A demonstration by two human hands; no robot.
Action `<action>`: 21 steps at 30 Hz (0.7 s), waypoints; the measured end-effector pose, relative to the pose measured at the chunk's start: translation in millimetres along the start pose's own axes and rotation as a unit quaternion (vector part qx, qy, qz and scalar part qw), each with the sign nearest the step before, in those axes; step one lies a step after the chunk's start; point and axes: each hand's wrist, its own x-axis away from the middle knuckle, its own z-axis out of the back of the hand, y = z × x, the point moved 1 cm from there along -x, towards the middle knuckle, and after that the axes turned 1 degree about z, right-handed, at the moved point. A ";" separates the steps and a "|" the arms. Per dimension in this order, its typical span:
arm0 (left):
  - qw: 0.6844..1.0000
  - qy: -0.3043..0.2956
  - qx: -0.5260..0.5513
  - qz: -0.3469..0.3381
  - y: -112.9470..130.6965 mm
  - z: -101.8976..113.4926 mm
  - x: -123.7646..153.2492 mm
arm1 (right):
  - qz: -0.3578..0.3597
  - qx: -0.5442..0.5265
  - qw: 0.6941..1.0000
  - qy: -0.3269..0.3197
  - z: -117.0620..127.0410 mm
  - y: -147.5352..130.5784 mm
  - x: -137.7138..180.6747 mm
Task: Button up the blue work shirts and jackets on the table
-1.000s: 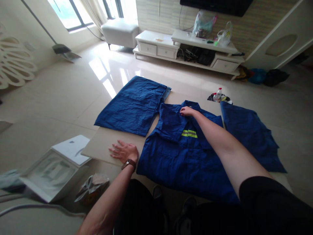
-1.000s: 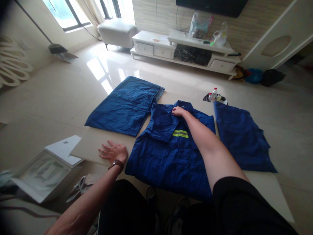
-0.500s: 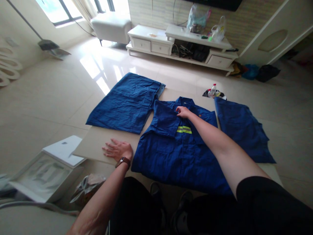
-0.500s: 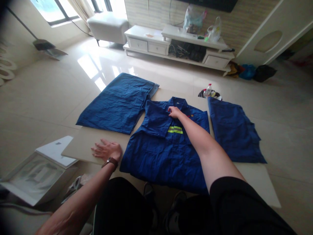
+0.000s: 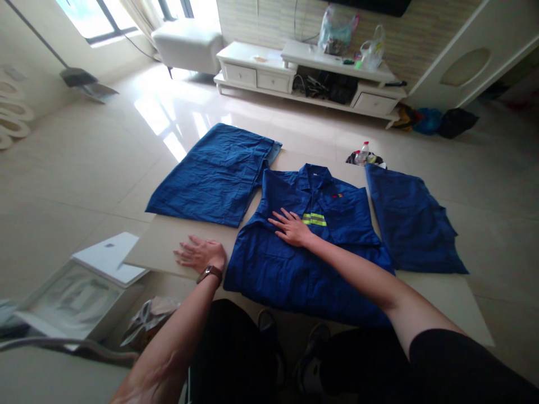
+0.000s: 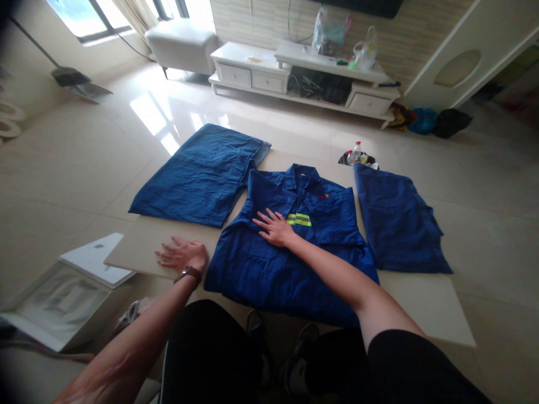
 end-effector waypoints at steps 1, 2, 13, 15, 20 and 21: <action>1.000 -0.003 0.002 0.001 0.0 0.1 -0.1 | -0.010 0.003 1.000 0.000 -2.4 -3.3 -1.0; 1.000 -0.005 0.004 0.001 0.0 0.2 -0.2 | -0.013 0.004 1.000 0.002 -2.8 -6.2 -2.6; 1.000 -0.018 0.016 -0.002 -1.4 -2.3 -1.2 | -0.084 -0.102 0.987 0.086 15.8 -86.4 136.4; 0.999 -0.030 0.023 -0.001 -0.8 -3.5 -1.9 | -0.121 -0.132 0.980 0.089 3.2 -103.7 212.1; 0.999 -0.032 0.037 0.008 2.3 3.0 -5.2 | -0.286 -0.182 0.938 0.068 -38.0 -119.9 384.4; 0.999 -0.034 0.038 0.005 1.2 7.5 -6.0 | -0.345 -0.183 0.917 0.083 -45.6 -116.3 408.0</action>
